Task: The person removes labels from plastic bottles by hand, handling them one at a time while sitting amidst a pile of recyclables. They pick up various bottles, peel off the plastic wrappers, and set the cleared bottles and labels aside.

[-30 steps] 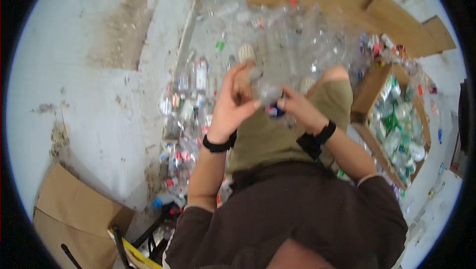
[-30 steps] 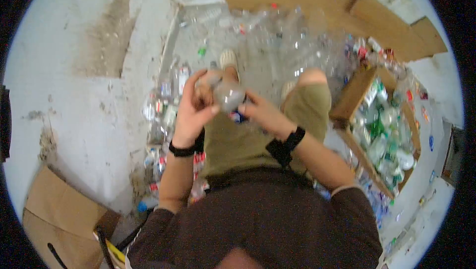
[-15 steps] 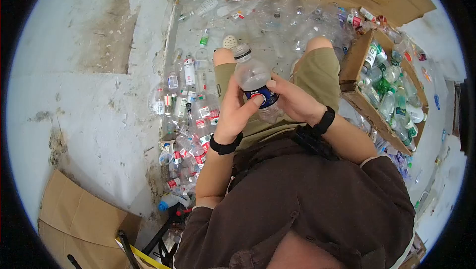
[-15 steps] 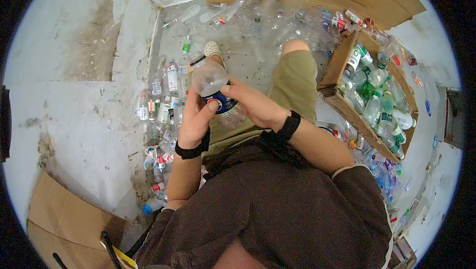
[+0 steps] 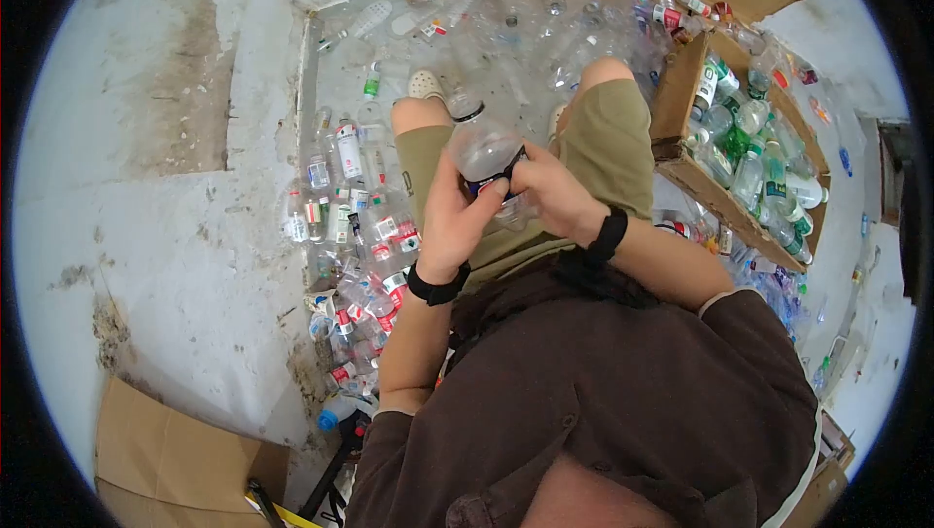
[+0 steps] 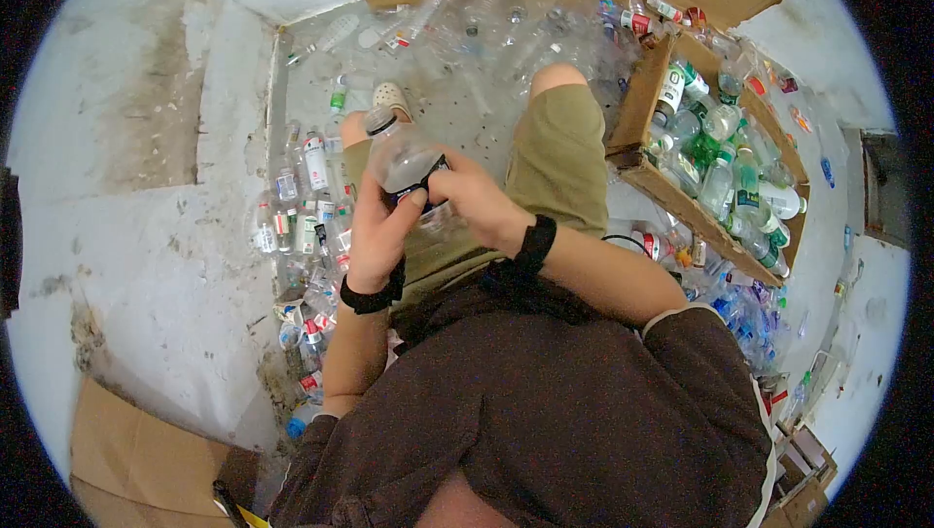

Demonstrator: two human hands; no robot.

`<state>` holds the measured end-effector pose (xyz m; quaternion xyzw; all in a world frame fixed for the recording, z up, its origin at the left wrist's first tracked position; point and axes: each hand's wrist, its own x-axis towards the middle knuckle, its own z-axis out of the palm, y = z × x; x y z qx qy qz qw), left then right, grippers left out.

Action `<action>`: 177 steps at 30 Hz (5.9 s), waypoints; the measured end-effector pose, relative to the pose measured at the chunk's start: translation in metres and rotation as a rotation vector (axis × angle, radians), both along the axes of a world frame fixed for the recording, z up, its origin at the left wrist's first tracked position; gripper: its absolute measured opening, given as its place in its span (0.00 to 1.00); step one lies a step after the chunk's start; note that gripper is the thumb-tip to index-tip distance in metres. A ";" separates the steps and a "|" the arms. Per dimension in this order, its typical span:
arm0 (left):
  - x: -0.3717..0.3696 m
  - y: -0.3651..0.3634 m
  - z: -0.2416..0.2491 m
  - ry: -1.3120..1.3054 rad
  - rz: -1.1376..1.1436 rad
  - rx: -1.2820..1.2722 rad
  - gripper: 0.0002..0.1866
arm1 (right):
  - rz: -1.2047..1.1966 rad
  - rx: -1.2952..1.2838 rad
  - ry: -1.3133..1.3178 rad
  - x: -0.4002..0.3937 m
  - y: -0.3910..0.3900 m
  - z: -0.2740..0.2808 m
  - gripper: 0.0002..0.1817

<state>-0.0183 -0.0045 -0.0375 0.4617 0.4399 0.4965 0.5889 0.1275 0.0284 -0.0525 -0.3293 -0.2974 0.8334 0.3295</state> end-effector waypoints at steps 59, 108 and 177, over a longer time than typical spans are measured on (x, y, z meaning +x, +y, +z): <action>-0.001 0.000 -0.040 -0.316 0.011 -0.083 0.35 | -0.148 0.039 -0.074 -0.013 -0.004 -0.022 0.22; -0.040 -0.007 -0.043 -0.622 -0.025 -0.183 0.41 | 0.096 0.152 0.115 0.044 0.005 -0.022 0.10; -0.143 -0.078 -0.083 0.036 0.689 -0.408 0.14 | -0.613 -0.019 -0.215 0.182 0.018 -0.051 0.09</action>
